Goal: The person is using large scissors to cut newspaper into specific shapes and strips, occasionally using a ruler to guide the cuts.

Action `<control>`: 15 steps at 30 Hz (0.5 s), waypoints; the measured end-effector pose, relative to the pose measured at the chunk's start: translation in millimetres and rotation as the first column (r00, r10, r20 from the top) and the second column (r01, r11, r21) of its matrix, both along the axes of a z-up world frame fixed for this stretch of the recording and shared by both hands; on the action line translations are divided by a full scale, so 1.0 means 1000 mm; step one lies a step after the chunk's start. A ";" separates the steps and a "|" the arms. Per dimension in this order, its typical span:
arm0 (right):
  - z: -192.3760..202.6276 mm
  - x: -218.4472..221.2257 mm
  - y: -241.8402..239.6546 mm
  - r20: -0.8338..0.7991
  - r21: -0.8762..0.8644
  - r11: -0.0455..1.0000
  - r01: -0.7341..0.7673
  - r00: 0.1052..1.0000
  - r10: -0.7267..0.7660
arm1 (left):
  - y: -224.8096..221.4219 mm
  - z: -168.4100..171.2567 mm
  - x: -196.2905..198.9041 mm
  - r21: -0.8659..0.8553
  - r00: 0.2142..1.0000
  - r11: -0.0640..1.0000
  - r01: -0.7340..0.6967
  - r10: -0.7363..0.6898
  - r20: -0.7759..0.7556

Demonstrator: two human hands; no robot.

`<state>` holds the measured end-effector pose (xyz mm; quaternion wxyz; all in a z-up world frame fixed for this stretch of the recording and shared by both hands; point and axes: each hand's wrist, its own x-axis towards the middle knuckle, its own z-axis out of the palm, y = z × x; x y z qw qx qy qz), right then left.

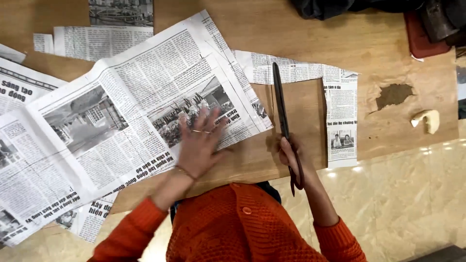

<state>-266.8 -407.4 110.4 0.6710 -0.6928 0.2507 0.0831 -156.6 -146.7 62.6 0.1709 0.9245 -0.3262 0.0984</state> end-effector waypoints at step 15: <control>0.030 -0.036 -0.018 -0.020 0.041 0.976 -0.216 0.976 0.217 | -0.037 -0.061 -0.007 -0.140 0.995 0.988 0.058 -0.069 -0.074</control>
